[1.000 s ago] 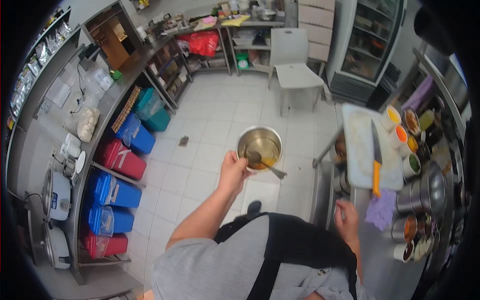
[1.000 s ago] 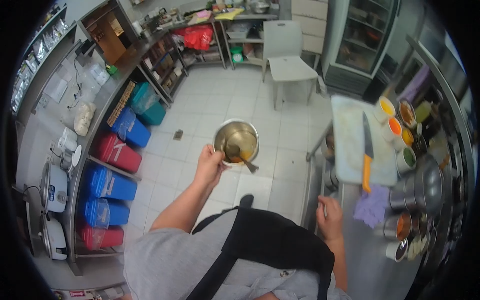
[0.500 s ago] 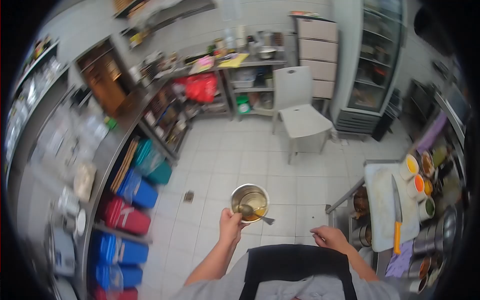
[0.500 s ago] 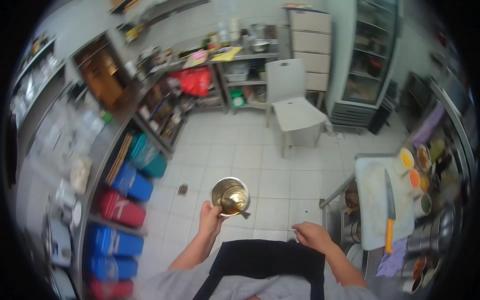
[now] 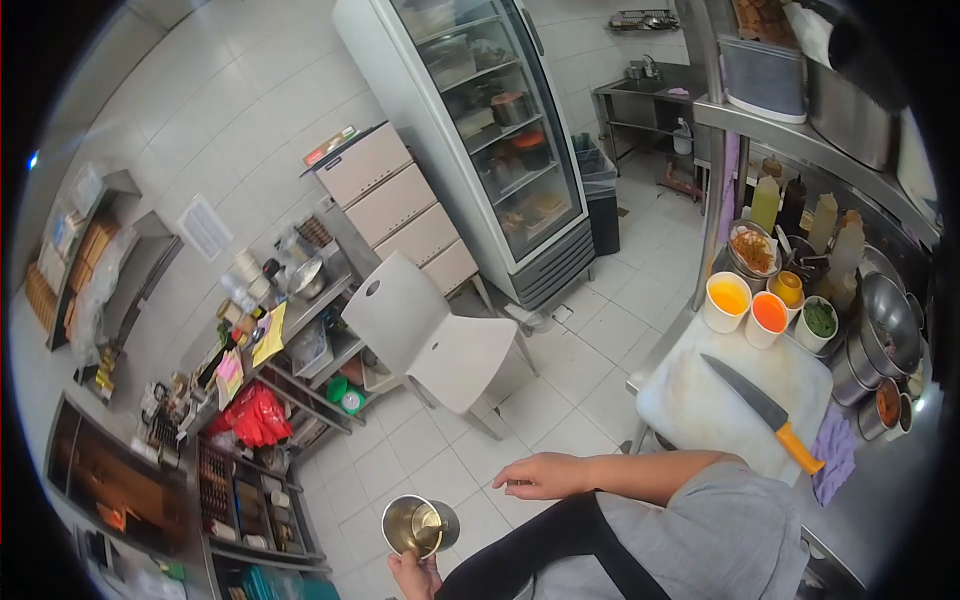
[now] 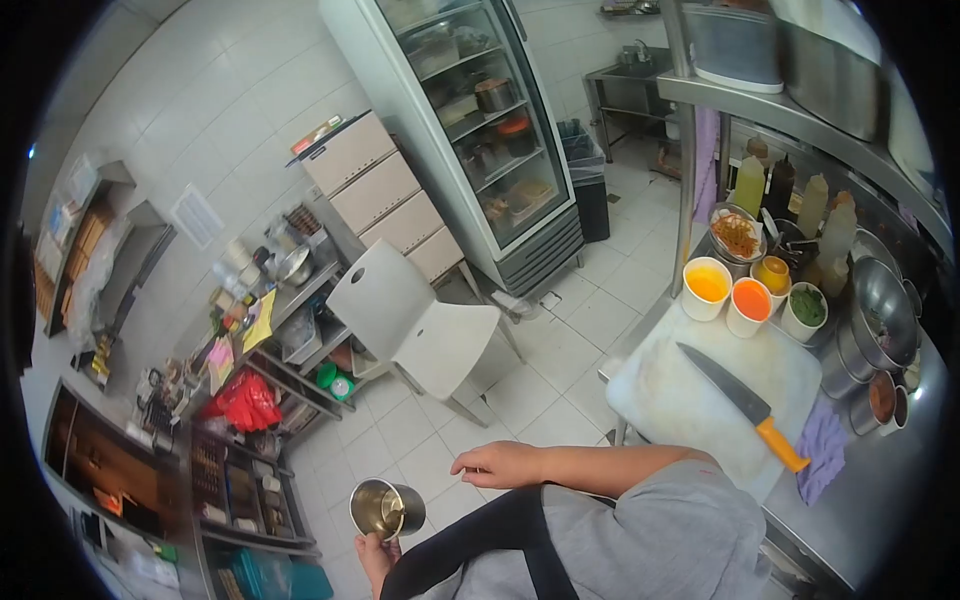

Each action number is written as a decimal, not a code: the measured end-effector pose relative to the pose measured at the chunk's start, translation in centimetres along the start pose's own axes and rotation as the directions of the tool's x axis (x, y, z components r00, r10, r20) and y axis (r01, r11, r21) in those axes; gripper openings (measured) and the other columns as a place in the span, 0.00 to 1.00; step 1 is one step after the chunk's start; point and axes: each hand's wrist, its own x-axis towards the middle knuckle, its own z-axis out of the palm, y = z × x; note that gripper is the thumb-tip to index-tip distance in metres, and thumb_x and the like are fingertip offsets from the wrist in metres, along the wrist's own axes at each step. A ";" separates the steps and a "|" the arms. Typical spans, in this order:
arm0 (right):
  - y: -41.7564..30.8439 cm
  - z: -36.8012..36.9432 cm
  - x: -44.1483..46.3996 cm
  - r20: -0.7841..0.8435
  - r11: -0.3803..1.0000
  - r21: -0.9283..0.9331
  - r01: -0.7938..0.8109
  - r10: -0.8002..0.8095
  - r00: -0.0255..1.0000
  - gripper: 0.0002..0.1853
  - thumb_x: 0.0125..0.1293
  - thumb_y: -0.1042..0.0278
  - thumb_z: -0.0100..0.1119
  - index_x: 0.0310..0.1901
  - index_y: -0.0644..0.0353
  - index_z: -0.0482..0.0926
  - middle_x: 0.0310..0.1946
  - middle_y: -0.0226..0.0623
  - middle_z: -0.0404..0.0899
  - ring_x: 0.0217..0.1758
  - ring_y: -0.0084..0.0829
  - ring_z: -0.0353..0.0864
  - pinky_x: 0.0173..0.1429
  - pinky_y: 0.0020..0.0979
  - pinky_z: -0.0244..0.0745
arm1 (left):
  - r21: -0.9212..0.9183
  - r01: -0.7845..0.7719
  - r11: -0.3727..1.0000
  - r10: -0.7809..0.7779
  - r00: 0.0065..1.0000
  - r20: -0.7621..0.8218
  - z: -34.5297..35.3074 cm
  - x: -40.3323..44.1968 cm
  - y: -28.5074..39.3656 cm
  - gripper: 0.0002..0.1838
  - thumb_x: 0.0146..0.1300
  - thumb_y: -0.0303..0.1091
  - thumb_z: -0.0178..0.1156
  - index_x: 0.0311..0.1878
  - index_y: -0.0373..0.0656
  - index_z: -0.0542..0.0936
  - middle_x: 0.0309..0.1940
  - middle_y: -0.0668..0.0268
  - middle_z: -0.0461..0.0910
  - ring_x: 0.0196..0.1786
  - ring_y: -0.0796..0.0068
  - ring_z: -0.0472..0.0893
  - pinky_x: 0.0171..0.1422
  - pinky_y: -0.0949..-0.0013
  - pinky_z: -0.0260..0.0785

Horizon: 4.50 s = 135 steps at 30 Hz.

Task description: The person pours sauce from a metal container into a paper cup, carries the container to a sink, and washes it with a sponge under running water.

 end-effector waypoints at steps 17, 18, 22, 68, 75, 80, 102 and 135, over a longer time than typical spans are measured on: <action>16.4 -16.2 15.3 -0.122 0.732 0.644 -0.220 0.383 0.916 0.23 0.72 0.55 0.48 0.62 0.58 0.65 0.38 0.33 0.75 0.33 0.21 0.74 0.39 0.24 0.72 | 0.131 0.090 0.987 -0.143 0.862 0.485 31.0 29.3 -0.6 0.13 0.52 0.19 0.50 0.37 0.45 0.60 0.31 0.60 0.71 0.28 0.72 0.75 0.33 0.61 0.76; 16.6 -17.8 15.7 -0.146 0.728 0.649 -0.220 0.404 0.903 0.23 0.72 0.55 0.48 0.62 0.58 0.65 0.38 0.33 0.75 0.33 0.21 0.74 0.39 0.24 0.72 | 0.147 0.102 0.984 -0.164 0.846 0.507 34.1 29.8 -0.4 0.13 0.52 0.19 0.50 0.37 0.45 0.60 0.31 0.60 0.71 0.28 0.72 0.75 0.33 0.61 0.76; 18.2 -24.1 16.5 -0.134 0.558 0.780 -0.283 0.591 0.796 0.27 0.73 0.48 0.42 0.66 0.55 0.60 0.42 0.38 0.75 0.36 0.26 0.78 0.39 0.29 0.78 | 0.271 0.058 0.961 -0.223 0.742 0.632 46.0 31.6 -2.5 0.12 0.53 0.19 0.50 0.35 0.48 0.62 0.31 0.65 0.70 0.29 0.75 0.73 0.34 0.64 0.75; 64.4 -109.0 -5.2 -0.742 0.410 -0.375 -0.832 0.405 0.534 0.16 0.58 0.77 0.50 0.48 0.57 0.77 0.35 0.41 0.76 0.41 0.42 0.80 0.43 0.40 0.76 | 0.034 -0.394 0.919 0.085 0.280 0.956 149.9 29.7 -37.6 0.14 0.56 0.16 0.51 0.29 0.47 0.60 0.25 0.78 0.58 0.27 0.89 0.58 0.29 0.81 0.55; 70.3 -122.4 -5.9 -0.537 0.464 -0.680 -0.568 0.213 0.816 0.19 0.55 0.75 0.51 0.50 0.53 0.80 0.35 0.38 0.75 0.41 0.39 0.79 0.43 0.38 0.76 | 0.019 -0.519 0.854 0.278 0.488 0.828 158.9 30.7 -37.4 0.14 0.57 0.17 0.54 0.28 0.47 0.62 0.24 0.79 0.58 0.27 0.89 0.57 0.31 0.81 0.54; 74.0 -129.3 -4.3 -0.622 0.526 -0.626 -0.575 0.108 0.776 0.19 0.56 0.74 0.51 0.50 0.53 0.78 0.34 0.39 0.75 0.39 0.40 0.79 0.40 0.38 0.77 | 0.225 -0.535 0.814 0.228 0.652 0.723 164.8 32.7 -37.5 0.08 0.54 0.21 0.57 0.38 0.41 0.72 0.30 0.72 0.72 0.32 0.83 0.71 0.38 0.78 0.66; 97.2 -162.2 -17.0 -0.881 0.667 0.138 -0.732 0.421 0.217 0.20 0.66 0.59 0.54 0.55 0.61 0.74 0.48 0.51 0.77 0.53 0.47 0.76 0.57 0.39 0.71 | 0.199 0.227 0.953 -0.290 0.507 0.812 207.9 43.4 -46.7 0.12 0.56 0.20 0.53 0.33 0.50 0.63 0.23 0.68 0.73 0.21 0.76 0.75 0.23 0.70 0.75; 116.3 -188.4 -13.0 -0.920 -0.125 0.344 -0.931 -0.242 -0.308 0.24 0.54 0.60 0.64 0.54 0.39 0.73 0.54 0.40 0.70 0.57 0.47 0.70 0.58 0.47 0.65 | 0.609 -0.075 0.790 -0.613 -0.101 0.784 272.8 54.8 -65.9 0.13 0.50 0.21 0.53 0.38 0.43 0.63 0.27 0.66 0.67 0.27 0.75 0.69 0.35 0.68 0.71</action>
